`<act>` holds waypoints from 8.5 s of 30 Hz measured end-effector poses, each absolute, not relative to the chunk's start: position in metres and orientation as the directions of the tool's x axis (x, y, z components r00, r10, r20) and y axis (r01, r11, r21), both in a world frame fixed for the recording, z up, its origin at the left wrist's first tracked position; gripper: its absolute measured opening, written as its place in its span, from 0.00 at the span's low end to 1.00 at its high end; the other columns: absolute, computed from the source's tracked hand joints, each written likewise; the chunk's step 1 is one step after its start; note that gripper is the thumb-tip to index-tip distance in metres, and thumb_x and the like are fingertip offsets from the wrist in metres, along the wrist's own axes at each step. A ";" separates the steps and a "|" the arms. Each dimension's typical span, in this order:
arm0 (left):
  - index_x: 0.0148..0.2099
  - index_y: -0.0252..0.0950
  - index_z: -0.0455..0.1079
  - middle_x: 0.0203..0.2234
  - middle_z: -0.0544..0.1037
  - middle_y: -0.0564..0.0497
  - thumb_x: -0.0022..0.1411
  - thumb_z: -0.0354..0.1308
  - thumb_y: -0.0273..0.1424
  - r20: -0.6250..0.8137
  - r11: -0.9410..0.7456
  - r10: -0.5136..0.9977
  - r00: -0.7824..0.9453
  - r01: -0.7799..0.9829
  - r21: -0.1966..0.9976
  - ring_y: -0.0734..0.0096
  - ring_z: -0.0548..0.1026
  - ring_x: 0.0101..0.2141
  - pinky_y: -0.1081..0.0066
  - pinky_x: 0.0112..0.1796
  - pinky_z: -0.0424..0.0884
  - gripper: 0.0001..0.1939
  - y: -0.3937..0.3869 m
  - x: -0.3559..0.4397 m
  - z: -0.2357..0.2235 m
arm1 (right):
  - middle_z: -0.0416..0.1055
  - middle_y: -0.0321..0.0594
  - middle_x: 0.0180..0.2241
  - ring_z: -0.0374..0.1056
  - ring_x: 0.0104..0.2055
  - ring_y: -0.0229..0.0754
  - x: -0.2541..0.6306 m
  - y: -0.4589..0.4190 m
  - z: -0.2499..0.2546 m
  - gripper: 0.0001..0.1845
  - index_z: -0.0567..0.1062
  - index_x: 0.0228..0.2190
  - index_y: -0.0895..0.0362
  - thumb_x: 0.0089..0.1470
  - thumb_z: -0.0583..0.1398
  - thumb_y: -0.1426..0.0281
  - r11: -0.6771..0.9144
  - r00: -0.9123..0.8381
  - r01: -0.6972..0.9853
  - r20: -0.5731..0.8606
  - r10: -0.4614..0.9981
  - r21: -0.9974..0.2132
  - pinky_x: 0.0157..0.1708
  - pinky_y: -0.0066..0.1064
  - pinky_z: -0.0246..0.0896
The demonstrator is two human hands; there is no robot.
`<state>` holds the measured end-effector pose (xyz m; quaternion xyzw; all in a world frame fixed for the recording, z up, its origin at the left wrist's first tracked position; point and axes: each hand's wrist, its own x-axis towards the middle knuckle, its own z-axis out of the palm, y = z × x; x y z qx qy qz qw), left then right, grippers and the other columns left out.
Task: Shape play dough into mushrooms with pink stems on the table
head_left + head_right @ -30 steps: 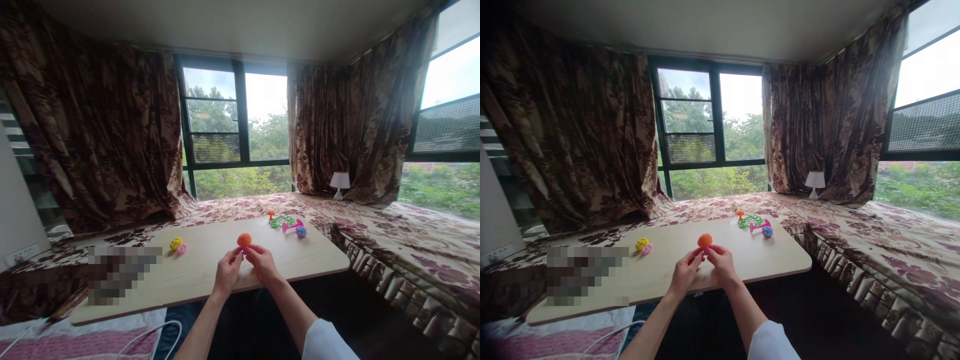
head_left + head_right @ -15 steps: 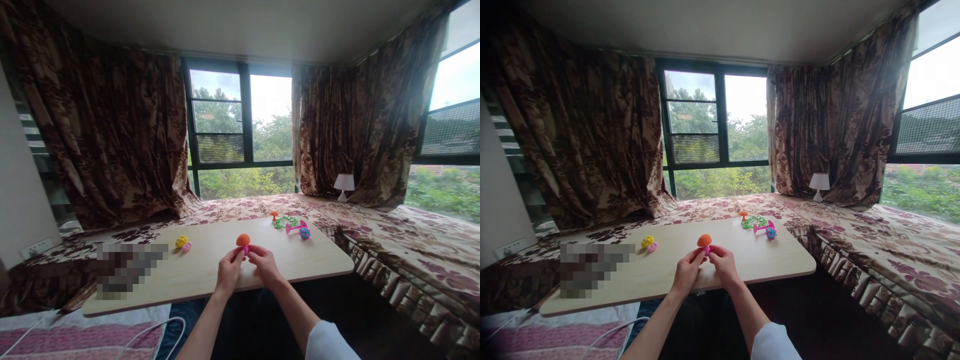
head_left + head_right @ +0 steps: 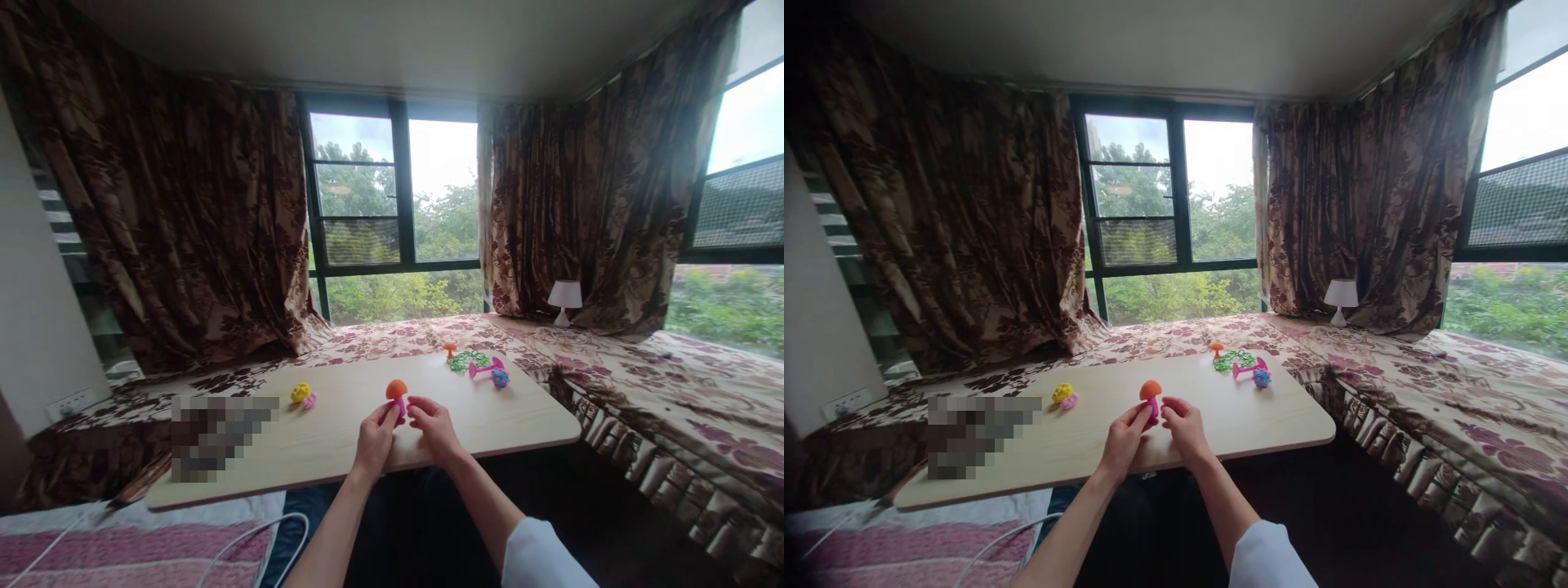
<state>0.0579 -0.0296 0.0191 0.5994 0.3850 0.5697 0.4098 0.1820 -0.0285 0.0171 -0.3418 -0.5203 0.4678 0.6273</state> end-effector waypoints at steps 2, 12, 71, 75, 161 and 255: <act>0.46 0.33 0.66 0.38 0.73 0.48 0.61 0.51 0.37 0.358 -0.359 0.931 0.072 -0.006 0.933 0.69 0.73 0.36 0.61 0.38 0.70 0.16 -0.031 0.057 0.020 | 0.68 0.42 0.41 0.67 0.40 0.41 0.186 -0.027 0.017 0.13 0.68 0.43 0.60 0.57 0.56 0.68 0.340 0.071 -0.249 0.333 0.940 -0.907 0.39 0.39 0.65; 0.46 0.33 0.65 0.36 0.73 0.49 0.60 0.51 0.37 0.340 -0.354 0.931 0.134 0.099 0.930 0.70 0.73 0.33 0.63 0.36 0.70 0.15 -0.036 0.059 0.026 | 0.68 0.42 0.45 0.65 0.47 0.44 0.200 -0.023 0.047 0.13 0.70 0.43 0.59 0.54 0.59 0.70 0.389 -0.003 -0.237 0.401 0.916 -0.891 0.48 0.45 0.58; 0.47 0.34 0.66 0.45 0.71 0.46 0.60 0.53 0.34 0.479 -0.481 0.877 0.046 0.122 0.868 0.64 0.70 0.44 0.56 0.44 0.66 0.15 -0.029 0.075 0.028 | 0.70 0.39 0.38 0.68 0.36 0.39 0.194 -0.013 0.017 0.12 0.71 0.37 0.60 0.57 0.54 0.65 0.438 -0.038 0.150 0.437 0.899 -0.887 0.37 0.35 0.65; 0.47 0.34 0.66 0.44 0.72 0.46 0.60 0.53 0.34 0.472 -0.473 0.881 0.033 0.114 0.874 0.65 0.71 0.42 0.57 0.43 0.68 0.15 -0.029 0.075 0.028 | 0.70 0.39 0.37 0.68 0.36 0.39 0.196 -0.009 0.012 0.12 0.71 0.36 0.60 0.57 0.55 0.65 0.438 -0.026 0.172 0.440 0.898 -0.883 0.36 0.35 0.65; 0.47 0.33 0.65 0.43 0.71 0.46 0.60 0.53 0.34 0.392 -0.393 0.919 0.029 0.057 0.918 0.66 0.71 0.40 0.59 0.40 0.69 0.15 -0.033 0.074 0.026 | 0.68 0.41 0.41 0.67 0.38 0.39 0.198 -0.015 0.009 0.11 0.69 0.41 0.59 0.57 0.55 0.67 0.479 0.033 0.299 0.511 0.859 -0.825 0.37 0.36 0.66; 0.48 0.33 0.65 0.45 0.70 0.46 0.60 0.53 0.35 0.345 -0.328 0.931 0.122 -0.140 0.934 0.65 0.71 0.42 0.58 0.42 0.68 0.16 -0.031 0.071 0.025 | 0.69 0.39 0.38 0.68 0.35 0.38 0.200 -0.015 0.007 0.12 0.70 0.39 0.60 0.58 0.54 0.66 0.417 -0.070 0.406 0.427 0.902 -0.814 0.35 0.34 0.66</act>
